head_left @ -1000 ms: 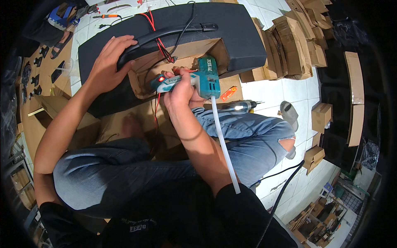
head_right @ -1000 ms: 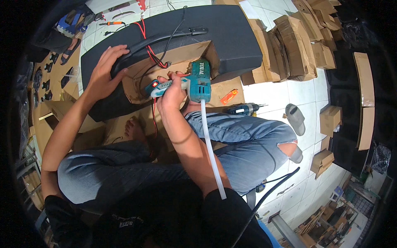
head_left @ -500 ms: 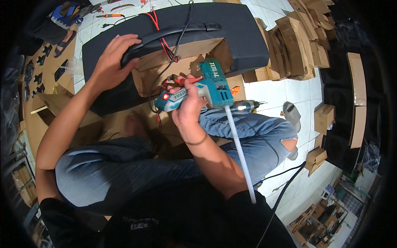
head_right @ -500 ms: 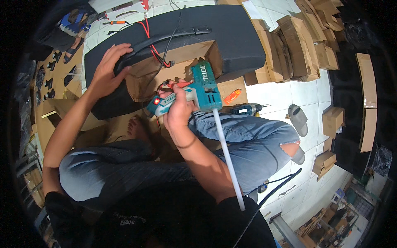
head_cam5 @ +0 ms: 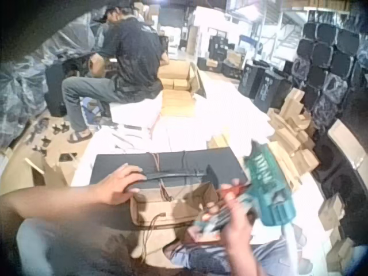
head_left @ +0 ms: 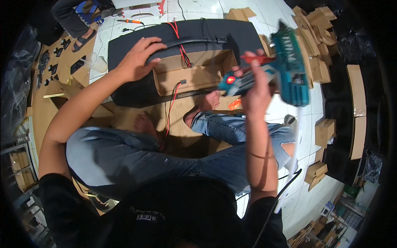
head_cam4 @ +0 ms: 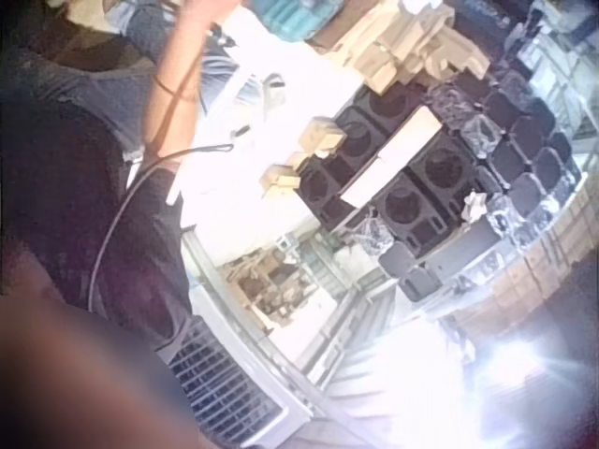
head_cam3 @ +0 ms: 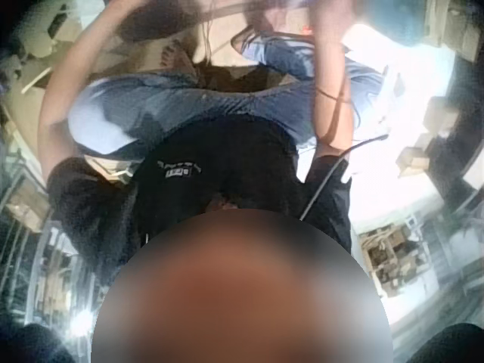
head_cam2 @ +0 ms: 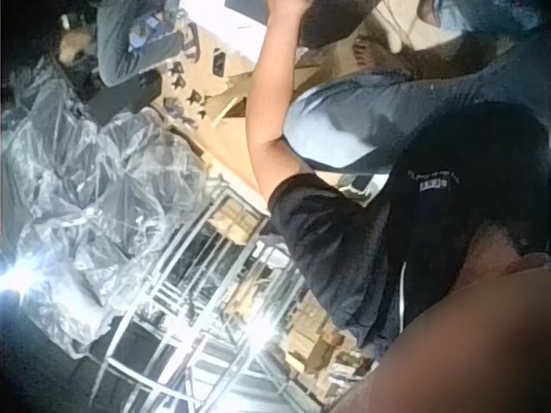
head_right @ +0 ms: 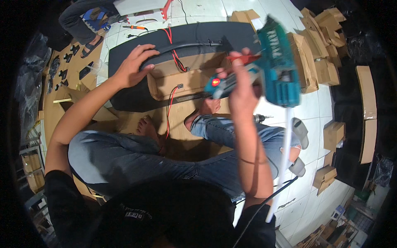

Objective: The person sits on the floor and uses a hot glue gun to apply adhesive to a cardboard insert inside a black speaker enclosure. They then insert a circuit board into the enclosure and connect wires to it.

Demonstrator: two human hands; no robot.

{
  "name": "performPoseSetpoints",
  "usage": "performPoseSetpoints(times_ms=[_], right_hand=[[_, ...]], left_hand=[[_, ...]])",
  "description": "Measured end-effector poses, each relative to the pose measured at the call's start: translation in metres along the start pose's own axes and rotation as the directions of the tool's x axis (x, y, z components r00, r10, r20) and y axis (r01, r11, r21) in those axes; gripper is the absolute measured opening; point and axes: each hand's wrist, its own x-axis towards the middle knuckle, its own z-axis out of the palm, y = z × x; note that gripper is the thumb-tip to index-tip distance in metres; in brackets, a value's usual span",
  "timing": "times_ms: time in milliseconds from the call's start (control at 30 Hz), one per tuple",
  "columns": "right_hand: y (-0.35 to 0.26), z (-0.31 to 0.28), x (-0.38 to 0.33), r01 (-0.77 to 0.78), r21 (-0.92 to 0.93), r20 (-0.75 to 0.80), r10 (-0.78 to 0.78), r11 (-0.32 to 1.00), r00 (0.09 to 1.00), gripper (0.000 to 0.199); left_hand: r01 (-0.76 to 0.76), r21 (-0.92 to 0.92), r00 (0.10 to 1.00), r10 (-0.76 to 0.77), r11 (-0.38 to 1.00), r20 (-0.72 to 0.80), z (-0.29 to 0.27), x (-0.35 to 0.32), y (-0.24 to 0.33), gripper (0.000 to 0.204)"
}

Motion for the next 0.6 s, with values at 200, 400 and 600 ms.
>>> performPoseSetpoints(times_ms=[200, 400, 600], right_hand=[[-0.130, -0.023, 0.056, 0.526, -0.578, 0.322, -0.418, 0.624, 0.849, 0.030], [-0.194, -0.021, 0.083, 0.626, -0.618, 0.488, -0.393, 0.475, 0.779, 0.037], [-0.174, -0.008, 0.116, 0.419, -0.617, 0.396, -0.197, 0.666, 0.897, 0.051]], left_hand=[[-0.345, 0.243, 0.939, 0.334, 0.907, 0.088, 0.000, 0.038, 0.017, 0.040], [-0.447, 0.525, 0.893, 0.329, 0.724, 0.308, -0.017, 0.079, 0.022, 0.023], [-0.391, 0.515, 0.920, 0.310, 0.763, 0.240, -0.004, 0.078, 0.027, 0.024]])
